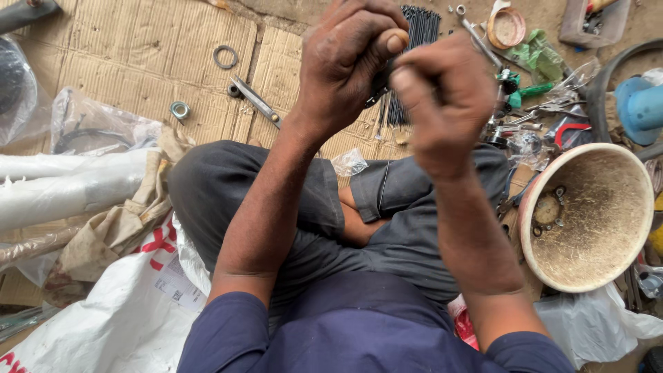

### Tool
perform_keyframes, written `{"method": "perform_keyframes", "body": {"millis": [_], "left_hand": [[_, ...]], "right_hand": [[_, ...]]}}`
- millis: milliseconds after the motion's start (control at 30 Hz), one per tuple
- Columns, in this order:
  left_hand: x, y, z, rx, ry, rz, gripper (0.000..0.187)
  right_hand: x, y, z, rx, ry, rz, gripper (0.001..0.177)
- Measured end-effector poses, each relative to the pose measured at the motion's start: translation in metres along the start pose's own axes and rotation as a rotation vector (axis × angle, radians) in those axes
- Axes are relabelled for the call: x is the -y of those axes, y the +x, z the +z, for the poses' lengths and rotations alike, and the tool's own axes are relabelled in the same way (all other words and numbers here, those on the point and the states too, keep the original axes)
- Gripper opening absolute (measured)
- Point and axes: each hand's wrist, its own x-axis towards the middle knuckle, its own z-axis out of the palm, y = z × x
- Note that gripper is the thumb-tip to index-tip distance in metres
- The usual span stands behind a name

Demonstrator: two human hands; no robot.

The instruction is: The person sits on the floor and inserts bicycle spokes into the hub flange of a wheel hub. They handle the spokes one by one, threading them through the holes in the hub and arranging them in a radial pattern. The person occasionally adjusts the position of the hub and the bundle of spokes.

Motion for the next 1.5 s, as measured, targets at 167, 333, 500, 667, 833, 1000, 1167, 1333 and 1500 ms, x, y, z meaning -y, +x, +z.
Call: {"method": "perform_keyframes", "body": {"millis": [167,333,500,667,833,1000,1167,1333,1500], "left_hand": [[-0.005,-0.003,0.001,0.079,0.032,0.013,0.020],[-0.005,0.000,0.004,0.080,-0.018,0.032,0.022],[-0.009,0.004,-0.001,0.068,-0.043,0.027,0.022],[-0.010,0.002,-0.005,0.068,0.009,0.000,0.022],[-0.008,0.004,0.000,0.056,0.019,0.009,0.023],[-0.006,0.002,0.001,0.067,0.020,0.056,0.024],[-0.014,0.004,-0.003,0.067,-0.025,0.016,0.025],[-0.014,0.004,-0.005,0.103,-0.069,0.006,0.026],[-0.023,0.009,-0.017,0.200,-0.125,-0.015,0.026]], "right_hand": [[0.015,0.029,-0.040,0.068,-0.034,-0.034,0.004],[0.009,0.049,-0.058,0.103,-0.043,-0.051,0.007],[0.005,0.049,-0.047,0.063,0.009,-0.060,0.010],[-0.005,0.019,-0.005,-0.041,-0.009,-0.012,0.016],[-0.020,-0.021,0.015,0.064,0.168,0.086,0.051],[-0.038,-0.055,0.041,0.206,0.261,0.119,0.117],[-0.050,-0.066,0.049,0.177,0.335,0.185,0.100],[-0.063,-0.074,0.050,0.181,0.296,0.264,0.088],[-0.067,-0.076,0.051,0.238,0.452,0.274,0.083]]}}
